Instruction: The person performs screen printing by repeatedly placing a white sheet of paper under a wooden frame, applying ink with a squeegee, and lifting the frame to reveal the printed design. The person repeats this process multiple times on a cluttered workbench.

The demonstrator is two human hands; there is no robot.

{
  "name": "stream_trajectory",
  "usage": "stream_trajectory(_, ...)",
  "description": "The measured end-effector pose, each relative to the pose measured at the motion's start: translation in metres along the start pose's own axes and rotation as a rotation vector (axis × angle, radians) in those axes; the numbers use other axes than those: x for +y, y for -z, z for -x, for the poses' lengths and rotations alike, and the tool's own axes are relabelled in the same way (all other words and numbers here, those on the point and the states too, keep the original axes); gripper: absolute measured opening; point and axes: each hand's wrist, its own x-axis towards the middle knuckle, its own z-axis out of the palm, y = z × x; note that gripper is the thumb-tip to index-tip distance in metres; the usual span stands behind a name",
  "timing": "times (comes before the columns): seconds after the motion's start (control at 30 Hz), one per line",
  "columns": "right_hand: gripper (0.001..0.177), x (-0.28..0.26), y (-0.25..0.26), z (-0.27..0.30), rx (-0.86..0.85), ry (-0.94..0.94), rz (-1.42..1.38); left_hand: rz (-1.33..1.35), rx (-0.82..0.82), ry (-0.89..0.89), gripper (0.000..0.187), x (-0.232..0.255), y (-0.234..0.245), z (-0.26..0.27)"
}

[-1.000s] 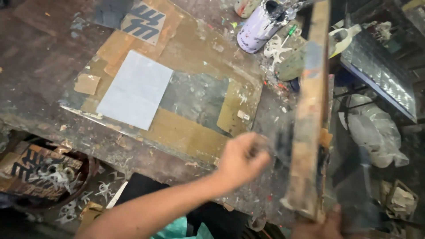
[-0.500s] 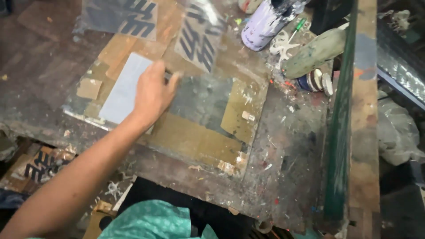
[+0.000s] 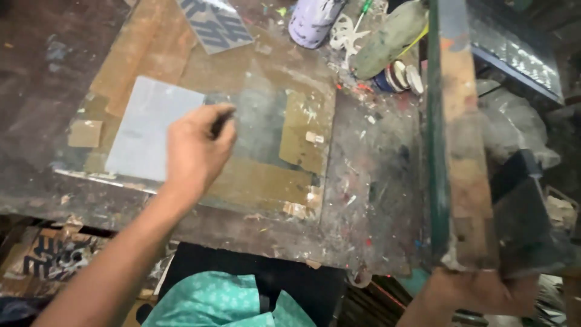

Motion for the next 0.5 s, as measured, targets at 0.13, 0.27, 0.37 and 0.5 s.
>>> stream_trajectory(0.13, 0.056, -0.105, -0.088, -0.071, 0.037, 0.085, -0.005, 0.192, -0.101, 0.208, 0.026, -0.035, -0.077, 0.006)
stream_trajectory(0.27, 0.068, -0.106, -0.09, -0.078, 0.078, 0.081, -0.065, 0.052, -0.158, 0.255, 0.024, -0.06, -0.127, 0.016)
stream_trajectory(0.37, 0.072, -0.094, -0.09, -0.074, 0.065, 0.085, -0.114, -0.108, -0.226, 0.197, 0.027, -0.056, -0.128, 0.028)
stream_trajectory(0.5, 0.063, -0.084, -0.095, -0.068, 0.055, 0.027, -0.105, -0.548, -0.519, -0.231, 0.073, -0.015, -0.12, 0.066)
